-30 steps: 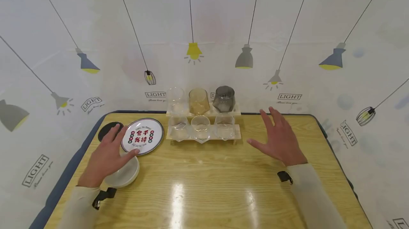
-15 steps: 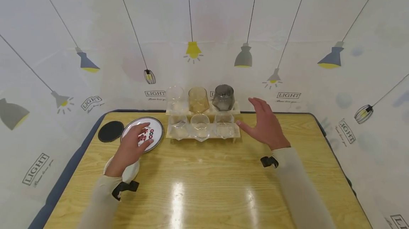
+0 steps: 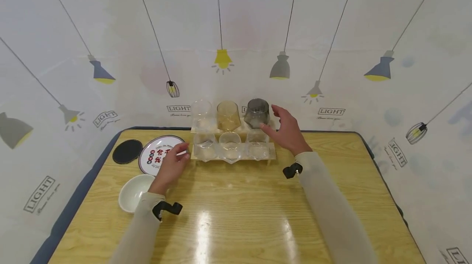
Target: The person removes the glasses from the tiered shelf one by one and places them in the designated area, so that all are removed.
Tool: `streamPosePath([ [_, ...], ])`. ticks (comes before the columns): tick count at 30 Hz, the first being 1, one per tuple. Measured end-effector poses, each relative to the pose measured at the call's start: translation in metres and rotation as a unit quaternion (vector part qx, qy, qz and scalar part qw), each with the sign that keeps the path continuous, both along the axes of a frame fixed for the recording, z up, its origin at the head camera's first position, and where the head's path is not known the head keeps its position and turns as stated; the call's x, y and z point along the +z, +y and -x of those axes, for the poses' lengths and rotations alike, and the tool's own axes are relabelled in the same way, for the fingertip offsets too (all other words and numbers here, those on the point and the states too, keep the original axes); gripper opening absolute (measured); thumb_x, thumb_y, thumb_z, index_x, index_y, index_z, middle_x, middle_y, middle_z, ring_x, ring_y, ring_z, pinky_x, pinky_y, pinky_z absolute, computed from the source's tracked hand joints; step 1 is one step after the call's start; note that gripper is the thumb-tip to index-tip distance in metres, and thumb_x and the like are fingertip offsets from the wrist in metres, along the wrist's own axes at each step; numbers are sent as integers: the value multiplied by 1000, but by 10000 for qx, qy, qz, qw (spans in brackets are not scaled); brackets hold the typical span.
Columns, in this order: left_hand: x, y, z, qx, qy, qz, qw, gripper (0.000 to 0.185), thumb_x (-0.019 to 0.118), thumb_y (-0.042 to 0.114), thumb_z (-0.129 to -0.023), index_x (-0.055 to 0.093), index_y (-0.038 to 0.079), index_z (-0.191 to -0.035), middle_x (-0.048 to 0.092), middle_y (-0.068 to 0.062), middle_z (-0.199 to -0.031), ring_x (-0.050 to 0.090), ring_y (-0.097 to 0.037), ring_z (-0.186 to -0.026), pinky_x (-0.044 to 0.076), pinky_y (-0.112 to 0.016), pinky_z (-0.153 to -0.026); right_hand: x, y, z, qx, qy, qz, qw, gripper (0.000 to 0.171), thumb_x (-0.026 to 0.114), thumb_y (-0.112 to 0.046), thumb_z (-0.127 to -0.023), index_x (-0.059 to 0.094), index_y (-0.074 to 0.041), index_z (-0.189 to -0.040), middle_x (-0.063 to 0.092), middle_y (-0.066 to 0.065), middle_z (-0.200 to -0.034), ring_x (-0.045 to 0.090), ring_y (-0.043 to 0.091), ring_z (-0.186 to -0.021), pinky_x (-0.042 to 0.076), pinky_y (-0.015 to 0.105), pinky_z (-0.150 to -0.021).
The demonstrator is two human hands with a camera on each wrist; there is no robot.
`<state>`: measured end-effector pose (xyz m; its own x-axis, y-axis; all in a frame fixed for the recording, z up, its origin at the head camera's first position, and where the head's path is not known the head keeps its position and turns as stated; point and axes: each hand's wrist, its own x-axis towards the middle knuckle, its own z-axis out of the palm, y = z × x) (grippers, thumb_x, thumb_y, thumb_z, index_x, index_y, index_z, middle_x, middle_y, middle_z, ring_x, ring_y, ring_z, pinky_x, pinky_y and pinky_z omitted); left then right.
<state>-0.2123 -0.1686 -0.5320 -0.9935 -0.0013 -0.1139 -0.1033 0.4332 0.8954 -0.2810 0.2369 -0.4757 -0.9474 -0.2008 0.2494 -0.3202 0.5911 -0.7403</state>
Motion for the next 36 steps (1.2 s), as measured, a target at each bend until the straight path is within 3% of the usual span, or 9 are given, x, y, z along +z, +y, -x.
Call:
streamPosePath([
  [5,-4,12,7,89,-230,-388,9989,48,53,7,-106,50,10,-154,52,-14,-157,57,-34,-138,52,-47,-112,5,-11,10,70,-107,331,9994,86,73,-52,-97,34,-15,-165,48,16,-161,47,36,-148,43,58,-120],
  [12,-10,23,13,236,-299,-515,9979,50,54,2,-103,53,9,-152,54,-16,-155,58,-32,-138,55,-42,-106,6,-18,20,219,-373,568,9975,91,78,-49,-94,31,-17,-165,47,20,-160,50,39,-146,49,53,-116],
  [25,-24,26,12,646,-550,-1108,9902,47,54,5,-106,53,16,-152,47,-16,-163,44,-34,-151,48,-49,-117,3,-15,26,414,-553,950,9931,85,79,-39,-95,33,-13,-162,45,17,-159,56,44,-139,53,55,-111],
  [31,-26,28,12,704,-622,-1443,9851,47,50,3,-107,53,18,-152,55,-16,-153,59,-30,-130,55,-40,-101,4,-13,27,267,-513,1159,9916,81,80,-32,-96,34,-13,-160,46,16,-157,58,42,-137,54,54,-109],
  [36,-25,28,12,767,-647,-1492,9837,46,49,4,-107,53,18,-151,59,-15,-146,60,-24,-119,54,-31,-91,9,-6,24,-10,-391,1166,9924,81,79,-36,-96,33,-12,-158,48,15,-158,60,35,-130,58,36,-104],
])
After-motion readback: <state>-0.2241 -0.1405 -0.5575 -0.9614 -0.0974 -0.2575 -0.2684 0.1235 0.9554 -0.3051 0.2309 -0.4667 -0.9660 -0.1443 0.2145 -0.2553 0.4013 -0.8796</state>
